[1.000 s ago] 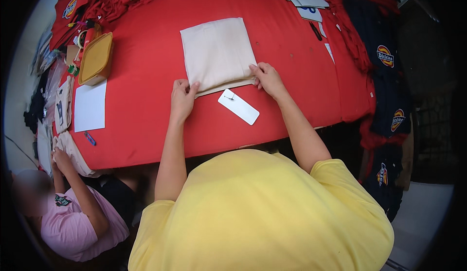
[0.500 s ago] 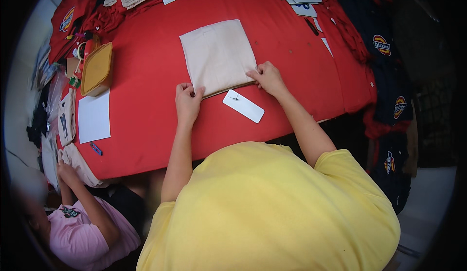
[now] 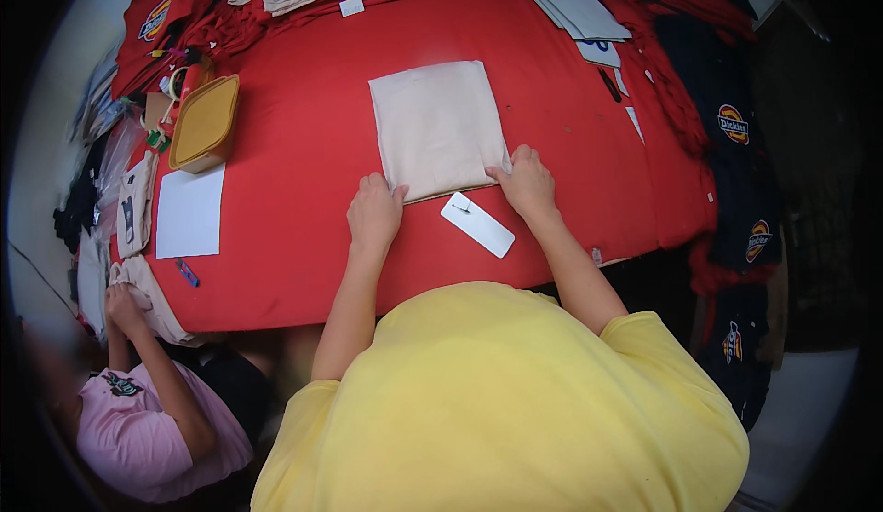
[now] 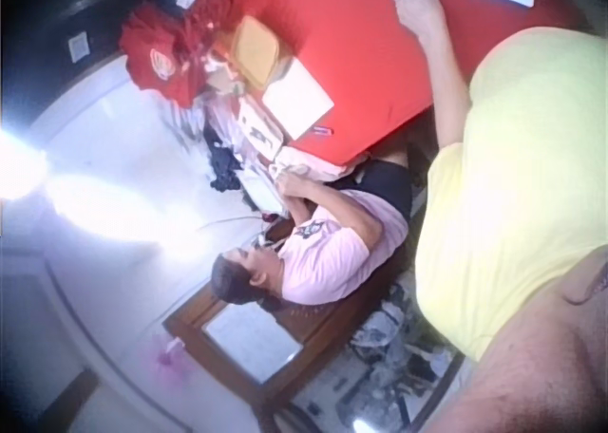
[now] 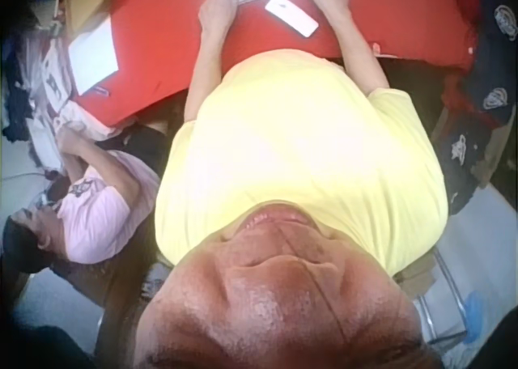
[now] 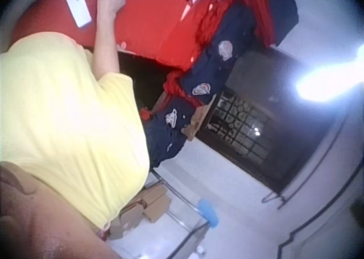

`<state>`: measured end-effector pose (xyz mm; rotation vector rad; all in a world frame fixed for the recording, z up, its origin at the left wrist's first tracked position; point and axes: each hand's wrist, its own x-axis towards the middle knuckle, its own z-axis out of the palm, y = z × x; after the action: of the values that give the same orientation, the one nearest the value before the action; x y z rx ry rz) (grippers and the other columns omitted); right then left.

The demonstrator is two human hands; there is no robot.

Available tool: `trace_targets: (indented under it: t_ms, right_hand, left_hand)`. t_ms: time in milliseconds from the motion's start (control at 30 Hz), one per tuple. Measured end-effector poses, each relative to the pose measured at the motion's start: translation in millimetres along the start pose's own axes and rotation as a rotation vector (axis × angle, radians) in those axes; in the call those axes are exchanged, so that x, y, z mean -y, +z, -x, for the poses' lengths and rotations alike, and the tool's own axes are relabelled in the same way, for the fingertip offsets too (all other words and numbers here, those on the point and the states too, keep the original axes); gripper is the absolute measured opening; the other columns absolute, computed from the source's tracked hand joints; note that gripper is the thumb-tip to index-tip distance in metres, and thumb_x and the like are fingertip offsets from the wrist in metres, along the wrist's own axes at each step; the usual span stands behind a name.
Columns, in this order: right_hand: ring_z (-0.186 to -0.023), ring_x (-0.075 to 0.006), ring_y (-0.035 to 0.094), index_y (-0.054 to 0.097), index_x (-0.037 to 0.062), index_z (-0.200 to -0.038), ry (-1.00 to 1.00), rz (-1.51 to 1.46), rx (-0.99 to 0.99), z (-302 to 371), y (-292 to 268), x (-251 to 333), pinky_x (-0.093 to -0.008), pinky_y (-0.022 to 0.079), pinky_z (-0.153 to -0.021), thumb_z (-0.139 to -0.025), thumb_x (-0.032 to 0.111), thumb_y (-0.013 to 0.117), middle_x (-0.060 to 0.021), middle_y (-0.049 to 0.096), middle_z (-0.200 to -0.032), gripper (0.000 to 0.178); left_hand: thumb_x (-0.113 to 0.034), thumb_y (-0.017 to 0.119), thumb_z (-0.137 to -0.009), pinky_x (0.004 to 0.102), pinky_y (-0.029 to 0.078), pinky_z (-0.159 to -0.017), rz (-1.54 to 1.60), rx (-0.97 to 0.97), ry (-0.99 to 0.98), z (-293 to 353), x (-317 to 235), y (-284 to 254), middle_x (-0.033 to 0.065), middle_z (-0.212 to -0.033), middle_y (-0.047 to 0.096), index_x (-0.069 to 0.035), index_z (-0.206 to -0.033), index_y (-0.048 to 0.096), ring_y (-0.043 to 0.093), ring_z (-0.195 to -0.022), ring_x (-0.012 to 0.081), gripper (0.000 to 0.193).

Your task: The person folds shirts by placing them on a red table, smoothing the fabric, and using a cardboard template to fold the sides and bottom before removing the template and setting the shirt aside.

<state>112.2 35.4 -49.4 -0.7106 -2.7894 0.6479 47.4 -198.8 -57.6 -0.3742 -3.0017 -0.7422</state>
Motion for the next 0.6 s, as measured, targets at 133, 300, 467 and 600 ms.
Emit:
trace_targets:
  t_ms: [133, 300, 467, 600]
  right_hand:
    - [-0.067, -0.024, 0.061, 0.044, 0.0038, -0.105, 0.067, -0.352, 0.074, -6, -4, 3, -0.0365, 0.05, -0.057, -0.083, 0.022, 0.072, -0.0118, 0.059, -0.076, 0.041]
    - [-0.055, -0.0068, 0.053, 0.052, 0.0028, -0.106, 0.013, -1.038, 0.317, -30, -59, 13, -0.0207, 0.046, -0.046, -0.09, 0.01, 0.063, -0.0028, 0.058, -0.074, 0.02]
    - [-0.064, -0.0081, 0.06, 0.059, -0.0043, -0.112, -0.322, -1.248, 0.261, -19, -158, 57, -0.0209, 0.051, -0.056, -0.089, 0.011, 0.063, -0.0046, 0.064, -0.083, 0.028]
    - [-0.056, -0.0028, 0.051, 0.062, 0.005, -0.1, -0.28, -0.727, 0.409, -51, -165, 65, -0.0165, 0.04, -0.045, -0.091, 0.018, 0.063, 0.001, 0.058, -0.071, 0.016]
  left_hand:
    - [-0.024, 0.067, -0.087, 0.0371, 0.051, -0.063, 0.378, 0.127, -0.119, 1, 6, -13, 0.0143, -0.079, 0.062, 0.0, -0.092, 0.051, 0.063, -0.07, 0.027, 0.029]
    - [-0.012, 0.063, -0.09, 0.0219, 0.047, -0.056, 1.036, 0.143, -0.063, -3, -3, -66, 0.0034, -0.068, 0.061, -0.002, -0.105, 0.056, 0.057, -0.059, 0.0085, 0.02]
    - [-0.007, 0.053, -0.093, 0.0309, 0.055, -0.084, 1.453, 0.12, 0.338, -9, -11, -159, 0.0155, -0.105, 0.066, 0.008, -0.118, 0.057, 0.067, -0.092, 0.0208, 0.029]
    - [-0.014, 0.061, -0.091, 0.0231, 0.052, -0.07, 1.169, 0.047, 0.166, -35, -11, -165, 0.0085, -0.089, 0.067, 0.004, -0.107, 0.062, 0.064, -0.076, 0.0119, 0.023]
